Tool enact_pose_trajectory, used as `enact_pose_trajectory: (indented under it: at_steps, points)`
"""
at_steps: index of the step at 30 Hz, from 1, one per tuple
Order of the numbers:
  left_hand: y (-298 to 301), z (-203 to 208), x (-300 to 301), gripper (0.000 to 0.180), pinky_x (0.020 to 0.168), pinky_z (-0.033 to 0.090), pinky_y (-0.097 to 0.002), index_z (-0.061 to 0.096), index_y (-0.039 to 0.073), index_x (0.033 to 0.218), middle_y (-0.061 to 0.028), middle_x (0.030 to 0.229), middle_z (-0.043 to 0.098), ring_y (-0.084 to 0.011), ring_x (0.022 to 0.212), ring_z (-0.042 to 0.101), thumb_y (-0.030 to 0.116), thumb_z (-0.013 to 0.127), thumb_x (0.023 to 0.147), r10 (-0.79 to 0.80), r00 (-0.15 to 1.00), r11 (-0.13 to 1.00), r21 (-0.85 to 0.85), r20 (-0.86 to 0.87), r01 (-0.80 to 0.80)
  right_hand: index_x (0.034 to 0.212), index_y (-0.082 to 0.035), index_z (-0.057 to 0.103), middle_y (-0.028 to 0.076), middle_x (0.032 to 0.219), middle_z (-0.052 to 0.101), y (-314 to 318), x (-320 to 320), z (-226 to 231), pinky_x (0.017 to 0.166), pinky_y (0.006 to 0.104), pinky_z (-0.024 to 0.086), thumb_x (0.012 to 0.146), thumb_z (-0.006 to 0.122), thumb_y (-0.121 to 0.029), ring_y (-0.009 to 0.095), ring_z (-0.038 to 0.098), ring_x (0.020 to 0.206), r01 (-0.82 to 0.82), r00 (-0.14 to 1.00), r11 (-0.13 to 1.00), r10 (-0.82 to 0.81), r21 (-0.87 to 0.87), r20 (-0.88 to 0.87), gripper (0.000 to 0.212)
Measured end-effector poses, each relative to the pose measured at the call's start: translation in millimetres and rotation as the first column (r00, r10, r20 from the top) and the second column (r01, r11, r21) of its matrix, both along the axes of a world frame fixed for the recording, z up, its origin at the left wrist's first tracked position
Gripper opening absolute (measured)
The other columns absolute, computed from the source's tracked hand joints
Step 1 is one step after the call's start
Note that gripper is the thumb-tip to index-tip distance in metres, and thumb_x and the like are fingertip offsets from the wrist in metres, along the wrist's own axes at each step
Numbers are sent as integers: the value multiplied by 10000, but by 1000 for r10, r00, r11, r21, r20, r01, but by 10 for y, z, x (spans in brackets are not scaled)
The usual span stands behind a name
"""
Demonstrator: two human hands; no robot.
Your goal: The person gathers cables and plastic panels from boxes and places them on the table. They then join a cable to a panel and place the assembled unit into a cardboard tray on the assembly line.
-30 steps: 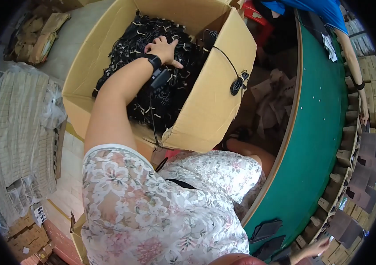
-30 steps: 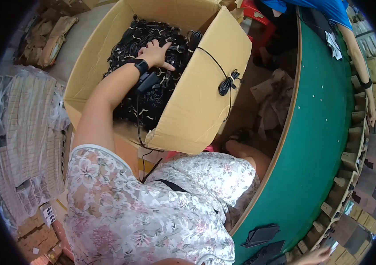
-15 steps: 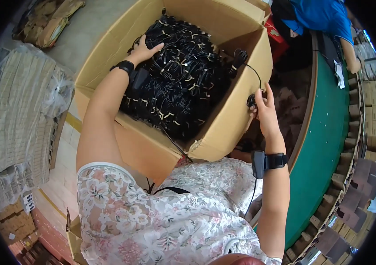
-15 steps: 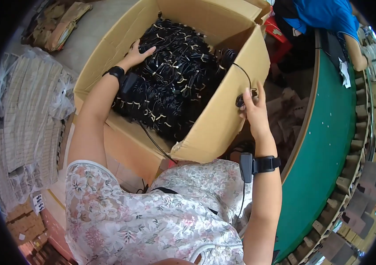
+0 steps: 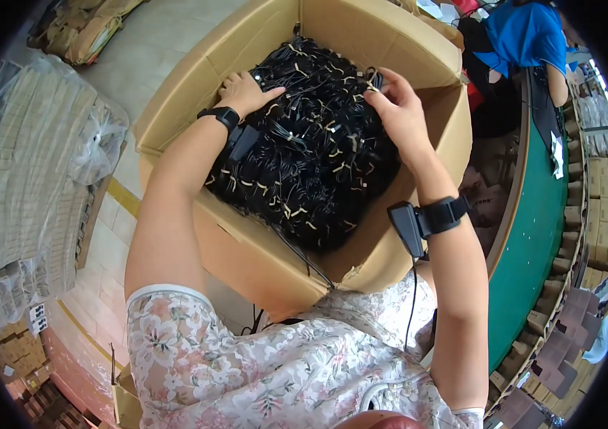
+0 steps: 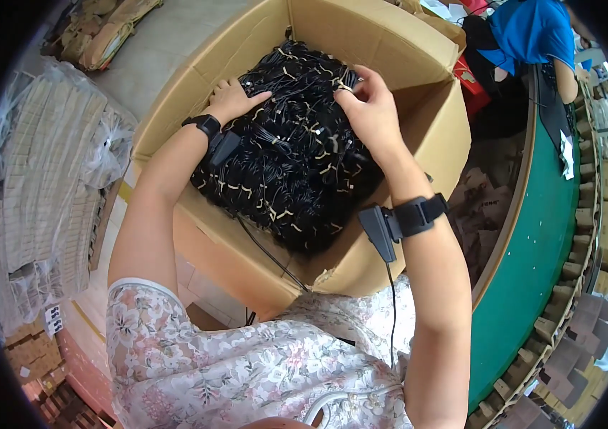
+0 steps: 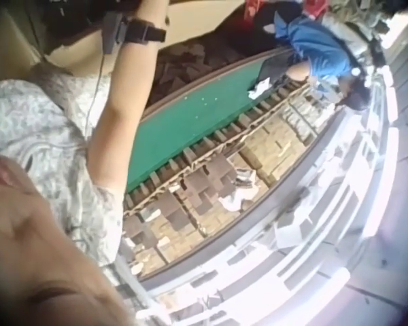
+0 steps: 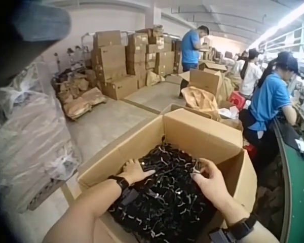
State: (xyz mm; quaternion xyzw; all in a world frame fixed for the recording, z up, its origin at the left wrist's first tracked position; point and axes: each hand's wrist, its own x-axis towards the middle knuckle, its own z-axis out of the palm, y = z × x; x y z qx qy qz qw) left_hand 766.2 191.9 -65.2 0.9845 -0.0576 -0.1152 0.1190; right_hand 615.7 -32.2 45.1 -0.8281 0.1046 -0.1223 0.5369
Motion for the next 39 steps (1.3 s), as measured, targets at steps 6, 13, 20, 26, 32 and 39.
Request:
enact_pose_trajectory:
  at_steps: [6,13,20,26,32,39]
  points:
    - [-29,-309,216,1096,1018,314,-459,357,-122,1288,-309,1271,419,-441,1207,376,773,502,673,-259,961,965,-15,93,261,1352,20,309,172,1125,544,-74,497,-779,904,314,411,769,703,-343,234,533,1020,-44,947,989,-4,-141,-322,792]
    - [-127,-387,412,1021,1020,325,-417,367,-79,1305,-280,1280,441,-404,1189,427,721,544,695,-89,996,987,-129,18,91,1408,-9,198,276,1350,359,24,350,-883,1049,404,298,650,713,-605,342,335,1287,-262,795,913,20,-313,-606,1093]
    - [-6,-644,568,1025,1010,349,-395,362,-73,1308,-279,1282,449,-365,1202,449,713,567,685,-324,942,832,-501,-88,239,1437,-76,141,281,1414,252,-33,301,-1147,1055,430,281,639,707,-625,360,278,1319,-319,818,937,198,-141,-540,1122]
    - [51,-671,525,862,961,393,-358,430,-69,1259,-231,1201,540,-316,1128,520,564,654,718,-147,982,890,-448,-115,80,1445,-94,90,271,1389,307,84,349,-965,1050,415,294,629,695,-644,394,309,1294,-419,769,887,232,-194,-596,1155]
    - [82,-507,348,784,928,410,-357,433,-50,1249,-226,1177,555,-320,1085,544,511,645,745,-80,973,873,-486,-215,-35,1437,-68,92,283,1390,278,127,292,-961,1049,411,298,652,703,-616,364,329,1284,-218,820,974,148,-63,-553,1136]
    - [-82,506,-640,606,886,432,-353,461,-16,1181,-219,1085,592,-316,1027,569,406,631,781,-109,965,727,-682,-238,-86,1440,-113,43,306,1369,244,224,281,-768,1013,417,349,640,708,-616,418,375,1229,-44,794,999,41,9,-606,1156]
